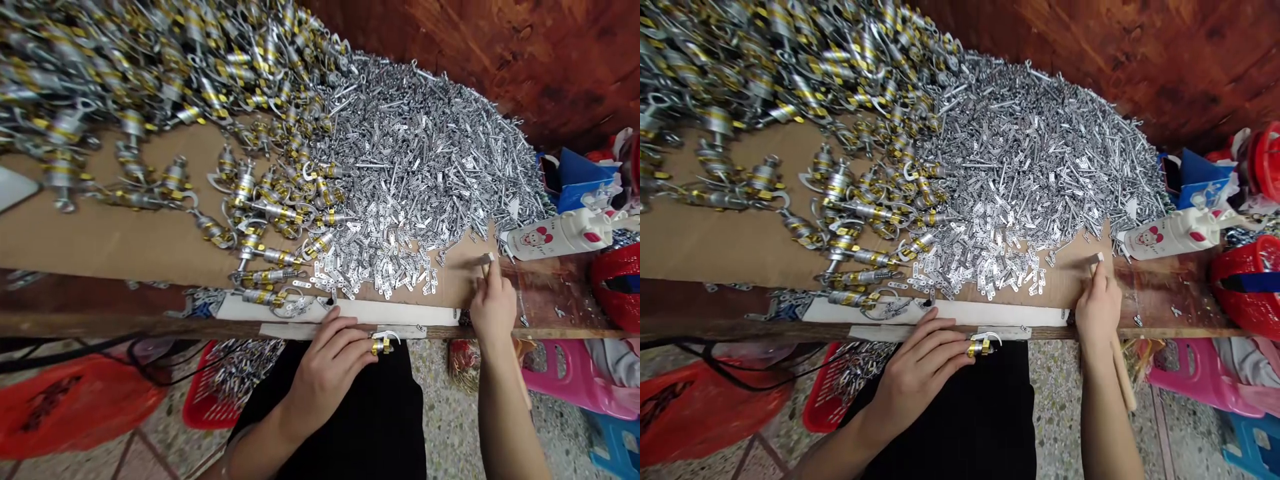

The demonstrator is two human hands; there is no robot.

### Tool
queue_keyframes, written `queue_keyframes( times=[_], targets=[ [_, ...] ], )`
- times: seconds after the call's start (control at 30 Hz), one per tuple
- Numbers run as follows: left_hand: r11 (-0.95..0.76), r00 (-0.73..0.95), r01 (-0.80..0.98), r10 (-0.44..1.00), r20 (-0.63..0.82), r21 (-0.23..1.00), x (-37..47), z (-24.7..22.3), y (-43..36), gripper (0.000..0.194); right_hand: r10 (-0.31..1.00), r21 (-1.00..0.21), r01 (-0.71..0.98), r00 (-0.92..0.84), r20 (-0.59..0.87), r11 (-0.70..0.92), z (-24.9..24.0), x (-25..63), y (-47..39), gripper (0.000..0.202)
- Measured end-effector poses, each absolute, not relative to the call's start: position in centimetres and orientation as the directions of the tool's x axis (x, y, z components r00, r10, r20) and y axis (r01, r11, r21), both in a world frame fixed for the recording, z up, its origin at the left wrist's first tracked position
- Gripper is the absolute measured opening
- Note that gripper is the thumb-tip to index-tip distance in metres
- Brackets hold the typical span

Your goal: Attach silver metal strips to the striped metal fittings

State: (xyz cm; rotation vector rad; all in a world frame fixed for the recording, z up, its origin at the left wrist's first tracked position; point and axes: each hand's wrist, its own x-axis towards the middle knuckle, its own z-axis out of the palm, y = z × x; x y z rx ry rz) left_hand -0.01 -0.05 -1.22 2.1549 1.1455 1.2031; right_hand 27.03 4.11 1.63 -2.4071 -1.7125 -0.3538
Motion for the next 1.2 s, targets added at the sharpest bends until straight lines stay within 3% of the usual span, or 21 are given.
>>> queue_keyframes(
  times=[0.13, 0.23, 0.33, 0.4, 0.53, 0.63, 0.73, 0.83, 0.93, 1.07, 1.2],
  targets=[
    [-0.581, 0.307, 0.466, 0.814, 0.494, 0.667, -0.1, -1.1, 0.0, 0.009, 0.901, 0.054, 0.943, 0.294, 0.321, -0.327, 0.9, 28.2, 6.3, 0.039],
    [-0.589, 0.324, 0.472, 0.808, 0.492, 0.657, -0.2, -1.0, 0.1, 0.012, 0.915, -0.098, 0.977, 0.214, 0.343, -0.192, 1.7, 25.0, 5.6, 0.028],
    [-0.609, 0.341, 0.466, 0.793, 0.505, 0.641, -0.3, -0.8, 0.3, 0.014, 0.982, -0.260, 0.965, 0.029, 0.188, 0.022, 2.3, 20.7, 4.6, 0.017],
    [-0.621, 0.360, 0.455, 0.783, 0.506, 0.638, -0.4, -0.5, 0.4, 0.017, 0.995, -0.249, 0.968, -0.017, 0.100, 0.042, 2.1, 18.7, 4.5, 0.013],
    [-0.637, 0.379, 0.421, 0.771, 0.513, 0.646, -0.6, 0.3, 0.5, 0.018, 0.998, -0.192, 0.981, 0.032, 0.058, -0.020, 1.8, 17.8, 4.8, 0.009],
    [-0.619, 0.357, 0.412, 0.785, 0.507, 0.668, -0.7, 0.9, 0.2, 0.015, 0.997, -0.431, 0.902, 0.030, 0.070, 0.002, 3.0, 18.1, 3.8, 0.010],
    [-0.603, 0.320, 0.440, 0.798, 0.511, 0.665, -0.8, 1.1, -0.1, 0.018, 0.991, -0.650, 0.749, -0.129, 0.045, 0.127, 5.0, 17.7, 1.3, 0.008],
    [-0.616, 0.330, 0.425, 0.788, 0.520, 0.663, -0.9, 1.4, -0.1, 0.021, 0.934, -0.668, 0.684, -0.353, 0.051, 0.295, 6.3, 17.1, -0.9, 0.006],
    [-0.606, 0.353, 0.372, 0.793, 0.497, 0.703, -0.9, 1.9, 0.0, 0.018, 0.885, -0.671, 0.627, -0.456, 0.096, 0.396, 6.3, 17.2, -1.8, 0.009],
    [-0.505, 0.270, 0.320, 0.860, 0.433, 0.802, -0.7, 1.9, -0.1, 0.010, 0.946, -0.757, 0.597, -0.314, 0.083, 0.265, 4.9, 17.8, -2.2, 0.013],
    [-0.378, 0.185, 0.293, 0.924, 0.336, 0.878, -0.3, 1.6, -0.6, 0.007, 0.972, -0.659, 0.715, -0.159, 0.171, 0.233, 3.8, 17.3, -3.1, 0.010]
  ],
)
